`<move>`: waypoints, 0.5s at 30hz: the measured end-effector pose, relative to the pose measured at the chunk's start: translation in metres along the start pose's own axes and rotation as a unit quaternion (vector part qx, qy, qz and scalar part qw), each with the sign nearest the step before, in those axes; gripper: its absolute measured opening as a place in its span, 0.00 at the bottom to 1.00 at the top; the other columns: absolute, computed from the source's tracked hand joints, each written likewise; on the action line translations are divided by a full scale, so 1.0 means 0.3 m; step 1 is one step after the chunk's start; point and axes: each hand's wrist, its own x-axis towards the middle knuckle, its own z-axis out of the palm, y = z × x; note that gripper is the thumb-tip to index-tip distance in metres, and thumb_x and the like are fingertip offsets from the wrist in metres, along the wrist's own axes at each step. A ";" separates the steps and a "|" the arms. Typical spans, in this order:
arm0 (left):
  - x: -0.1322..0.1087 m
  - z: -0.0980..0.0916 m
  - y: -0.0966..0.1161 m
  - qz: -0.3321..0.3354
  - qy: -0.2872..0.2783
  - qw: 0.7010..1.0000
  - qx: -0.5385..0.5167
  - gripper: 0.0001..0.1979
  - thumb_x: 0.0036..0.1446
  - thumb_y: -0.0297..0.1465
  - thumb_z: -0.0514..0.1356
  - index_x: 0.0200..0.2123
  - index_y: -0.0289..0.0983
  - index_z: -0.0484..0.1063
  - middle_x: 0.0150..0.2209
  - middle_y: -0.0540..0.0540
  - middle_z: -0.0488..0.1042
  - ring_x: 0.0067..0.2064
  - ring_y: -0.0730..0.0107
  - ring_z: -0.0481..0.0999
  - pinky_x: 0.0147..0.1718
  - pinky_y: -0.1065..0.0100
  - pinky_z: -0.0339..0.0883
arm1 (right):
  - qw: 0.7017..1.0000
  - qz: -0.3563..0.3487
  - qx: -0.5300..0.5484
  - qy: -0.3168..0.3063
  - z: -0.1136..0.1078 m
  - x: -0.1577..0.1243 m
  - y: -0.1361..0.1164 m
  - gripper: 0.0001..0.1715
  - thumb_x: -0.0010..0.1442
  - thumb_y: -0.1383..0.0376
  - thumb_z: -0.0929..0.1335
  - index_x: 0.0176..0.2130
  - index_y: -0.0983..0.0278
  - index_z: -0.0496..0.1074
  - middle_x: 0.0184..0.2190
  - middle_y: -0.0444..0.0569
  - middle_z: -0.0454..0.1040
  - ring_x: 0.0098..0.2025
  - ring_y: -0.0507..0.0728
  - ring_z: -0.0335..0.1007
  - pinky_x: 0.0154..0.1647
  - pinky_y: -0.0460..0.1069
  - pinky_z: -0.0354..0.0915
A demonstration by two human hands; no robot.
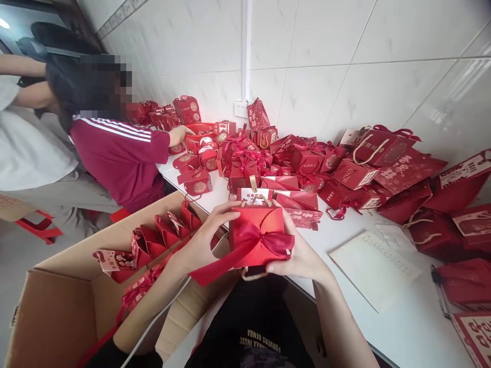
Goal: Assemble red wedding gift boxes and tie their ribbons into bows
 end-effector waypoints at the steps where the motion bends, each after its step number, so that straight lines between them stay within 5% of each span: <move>1: 0.007 -0.010 0.005 -0.007 -0.018 1.000 -0.006 0.41 0.45 0.34 0.70 0.61 0.51 0.56 0.66 0.40 0.51 0.67 0.45 0.49 0.60 0.45 0.55 | 1.000 0.003 -0.003 0.009 -0.004 -0.003 0.001 0.66 0.44 0.50 0.76 0.68 0.54 0.38 0.65 0.55 0.53 0.64 0.66 0.56 0.61 0.63 0.56; 4: 0.030 -0.050 0.019 -0.042 -0.059 0.997 -0.027 0.32 0.54 0.32 0.63 0.61 0.49 0.59 0.66 0.42 0.53 0.67 0.49 0.51 0.61 0.46 0.54 | 0.997 -0.009 -0.052 0.063 -0.015 -0.008 -0.002 0.63 0.44 0.54 0.76 0.67 0.57 0.42 0.65 0.57 0.53 0.64 0.67 0.54 0.62 0.64 0.55; 8: 0.071 -0.070 0.048 -0.063 0.067 0.993 -0.076 0.15 0.62 0.37 0.53 0.49 0.44 0.72 0.51 0.42 0.73 0.53 0.57 0.72 0.49 0.57 0.68 | 0.978 -0.037 -0.164 0.123 -0.023 -0.004 -0.011 0.60 0.43 0.59 0.76 0.65 0.59 0.44 0.66 0.58 0.47 0.67 0.67 0.45 0.64 0.64 0.50; 12: 0.110 0.001 0.125 -0.136 0.102 0.982 0.088 0.14 0.56 0.40 0.60 0.42 0.38 0.71 0.36 0.48 0.74 0.37 0.66 0.74 0.39 0.65 0.68 | 0.974 -0.044 -0.166 0.151 -0.018 -0.001 -0.014 0.63 0.43 0.57 0.77 0.66 0.59 0.42 0.66 0.59 0.48 0.67 0.69 0.46 0.65 0.66 0.49; 15: 0.117 0.076 0.174 -0.095 0.159 0.970 0.159 0.06 0.56 0.33 0.61 0.35 0.38 0.68 0.30 0.51 0.71 0.33 0.72 0.71 0.35 0.70 0.66 | 0.971 -0.071 -0.144 0.176 -0.010 -0.005 -0.017 0.61 0.44 0.55 0.76 0.65 0.55 0.43 0.66 0.56 0.46 0.66 0.68 0.47 0.63 0.66 0.53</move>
